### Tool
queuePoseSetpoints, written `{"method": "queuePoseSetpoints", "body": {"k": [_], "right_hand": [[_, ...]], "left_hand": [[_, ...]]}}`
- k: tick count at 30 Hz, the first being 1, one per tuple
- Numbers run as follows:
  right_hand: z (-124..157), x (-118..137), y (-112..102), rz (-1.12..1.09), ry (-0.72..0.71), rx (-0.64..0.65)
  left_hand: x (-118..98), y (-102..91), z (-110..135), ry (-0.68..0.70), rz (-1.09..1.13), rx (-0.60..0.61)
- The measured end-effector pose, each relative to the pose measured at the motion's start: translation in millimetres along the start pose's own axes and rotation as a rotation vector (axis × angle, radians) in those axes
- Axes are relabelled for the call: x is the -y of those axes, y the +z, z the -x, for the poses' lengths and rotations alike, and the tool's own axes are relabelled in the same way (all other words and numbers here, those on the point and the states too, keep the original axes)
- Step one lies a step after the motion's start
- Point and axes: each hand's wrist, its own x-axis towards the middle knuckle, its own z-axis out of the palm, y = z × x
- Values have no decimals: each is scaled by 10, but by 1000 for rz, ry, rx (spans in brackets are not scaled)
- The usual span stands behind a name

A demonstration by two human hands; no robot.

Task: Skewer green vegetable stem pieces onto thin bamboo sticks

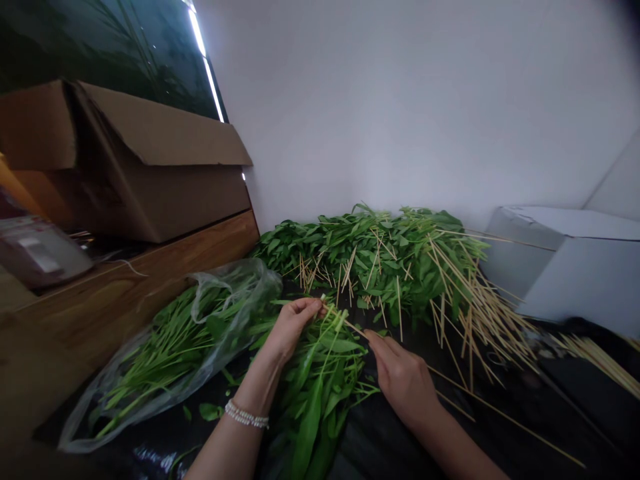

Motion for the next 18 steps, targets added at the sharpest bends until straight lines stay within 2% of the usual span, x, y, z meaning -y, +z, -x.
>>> {"method": "queuePoseSetpoints", "body": {"k": [10, 15, 18], "right_hand": [[12, 2, 20, -78, 43, 6], [10, 25, 53, -101, 52, 55], [-4, 35, 52, -81, 47, 46]], "left_hand": [[23, -20, -6, 8, -89, 2], [19, 82, 53, -6, -154, 44], [18, 126, 66, 58, -226, 24]]}}
